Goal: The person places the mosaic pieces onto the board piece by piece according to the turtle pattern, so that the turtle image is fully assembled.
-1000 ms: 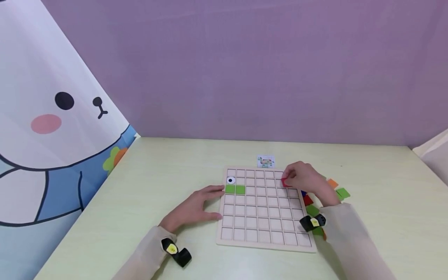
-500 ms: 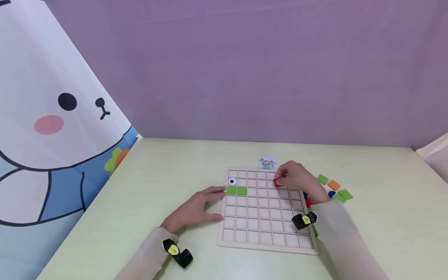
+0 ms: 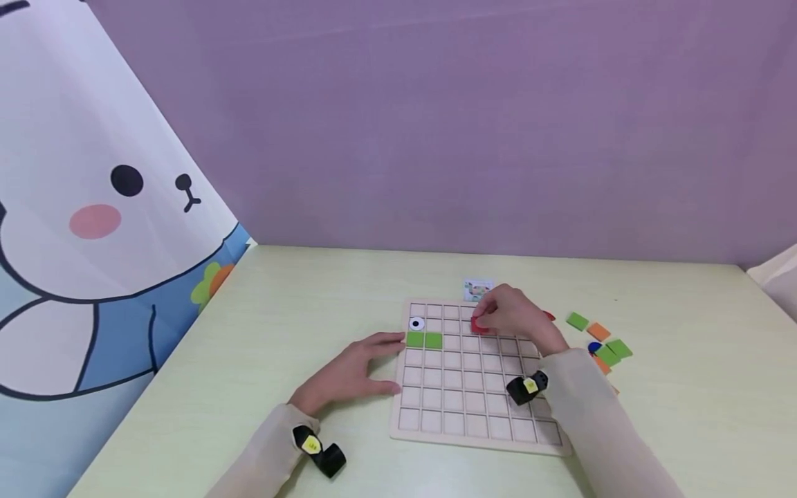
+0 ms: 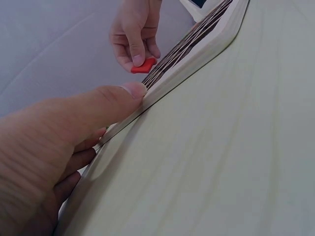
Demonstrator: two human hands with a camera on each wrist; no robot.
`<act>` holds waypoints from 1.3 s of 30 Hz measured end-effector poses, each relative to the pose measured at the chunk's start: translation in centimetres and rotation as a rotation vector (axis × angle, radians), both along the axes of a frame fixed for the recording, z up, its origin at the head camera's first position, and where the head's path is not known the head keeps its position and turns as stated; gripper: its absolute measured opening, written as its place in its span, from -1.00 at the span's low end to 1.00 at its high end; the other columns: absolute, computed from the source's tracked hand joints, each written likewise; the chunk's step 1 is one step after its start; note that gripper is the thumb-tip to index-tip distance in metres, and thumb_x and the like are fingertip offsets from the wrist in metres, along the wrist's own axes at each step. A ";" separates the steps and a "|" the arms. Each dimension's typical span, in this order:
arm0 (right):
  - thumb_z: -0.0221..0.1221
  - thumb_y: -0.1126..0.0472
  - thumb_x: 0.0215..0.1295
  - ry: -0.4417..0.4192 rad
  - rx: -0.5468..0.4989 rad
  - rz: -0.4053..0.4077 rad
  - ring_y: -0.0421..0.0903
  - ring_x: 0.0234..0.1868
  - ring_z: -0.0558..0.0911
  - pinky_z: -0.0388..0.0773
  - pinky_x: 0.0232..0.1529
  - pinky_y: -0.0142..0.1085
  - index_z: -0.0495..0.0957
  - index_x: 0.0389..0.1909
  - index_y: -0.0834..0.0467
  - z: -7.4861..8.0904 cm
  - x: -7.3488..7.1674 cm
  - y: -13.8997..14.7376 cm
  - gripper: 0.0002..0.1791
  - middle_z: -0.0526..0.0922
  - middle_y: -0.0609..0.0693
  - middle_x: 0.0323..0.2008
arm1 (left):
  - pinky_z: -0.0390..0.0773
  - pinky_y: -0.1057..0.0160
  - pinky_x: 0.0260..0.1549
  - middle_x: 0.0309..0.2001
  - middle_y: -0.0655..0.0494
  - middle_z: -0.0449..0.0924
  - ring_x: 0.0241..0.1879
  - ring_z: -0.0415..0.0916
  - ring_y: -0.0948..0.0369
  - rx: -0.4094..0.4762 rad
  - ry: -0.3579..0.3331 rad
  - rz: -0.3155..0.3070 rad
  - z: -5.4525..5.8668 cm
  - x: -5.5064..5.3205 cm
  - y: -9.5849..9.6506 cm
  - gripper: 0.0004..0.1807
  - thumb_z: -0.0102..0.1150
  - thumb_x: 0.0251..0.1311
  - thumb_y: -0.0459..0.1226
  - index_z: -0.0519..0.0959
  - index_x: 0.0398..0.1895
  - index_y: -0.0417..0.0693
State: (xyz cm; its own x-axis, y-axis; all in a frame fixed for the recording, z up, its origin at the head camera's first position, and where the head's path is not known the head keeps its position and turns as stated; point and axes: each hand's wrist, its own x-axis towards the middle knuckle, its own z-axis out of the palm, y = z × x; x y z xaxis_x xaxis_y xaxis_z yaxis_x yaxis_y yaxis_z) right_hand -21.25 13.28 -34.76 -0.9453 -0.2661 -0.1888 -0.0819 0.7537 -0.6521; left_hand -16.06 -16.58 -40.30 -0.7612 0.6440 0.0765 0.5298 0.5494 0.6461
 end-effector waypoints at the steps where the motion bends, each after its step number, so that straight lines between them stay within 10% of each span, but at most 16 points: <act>1: 0.24 0.32 0.20 -0.005 -0.004 0.000 -0.09 -0.34 0.51 0.47 -0.30 -0.34 0.66 -0.32 0.23 0.1 -0.1 -0.2 -0.92 0.66 0.06 -0.32 | 0.24 -0.04 0.34 0.39 0.04 0.26 0.39 0.18 0.02 0.000 0.001 0.000 0.0 0.0 0.0 -0.23 0.36 0.04 -0.03 0.37 0.32 -0.12; 39: 0.24 0.35 0.16 0.071 -0.026 0.050 -0.14 -0.47 0.52 0.43 -0.45 -0.41 0.66 -0.43 0.22 -0.8 -0.6 -7.1 -0.95 0.66 0.01 -0.47 | 0.21 -0.03 0.35 0.41 0.10 0.24 0.41 0.15 0.07 -0.007 -0.043 0.021 0.4 0.2 -0.2 -0.24 0.34 0.06 0.01 0.37 0.33 -0.06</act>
State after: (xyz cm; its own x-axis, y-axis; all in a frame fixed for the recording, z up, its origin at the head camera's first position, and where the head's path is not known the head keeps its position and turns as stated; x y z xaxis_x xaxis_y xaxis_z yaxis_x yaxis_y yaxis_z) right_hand -21.89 6.16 -35.59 -0.9416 -0.3170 -0.1140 -0.1655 0.7301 -0.6630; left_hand -15.85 -16.83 -39.91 -0.7769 0.6284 0.0393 0.4903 0.5647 0.6639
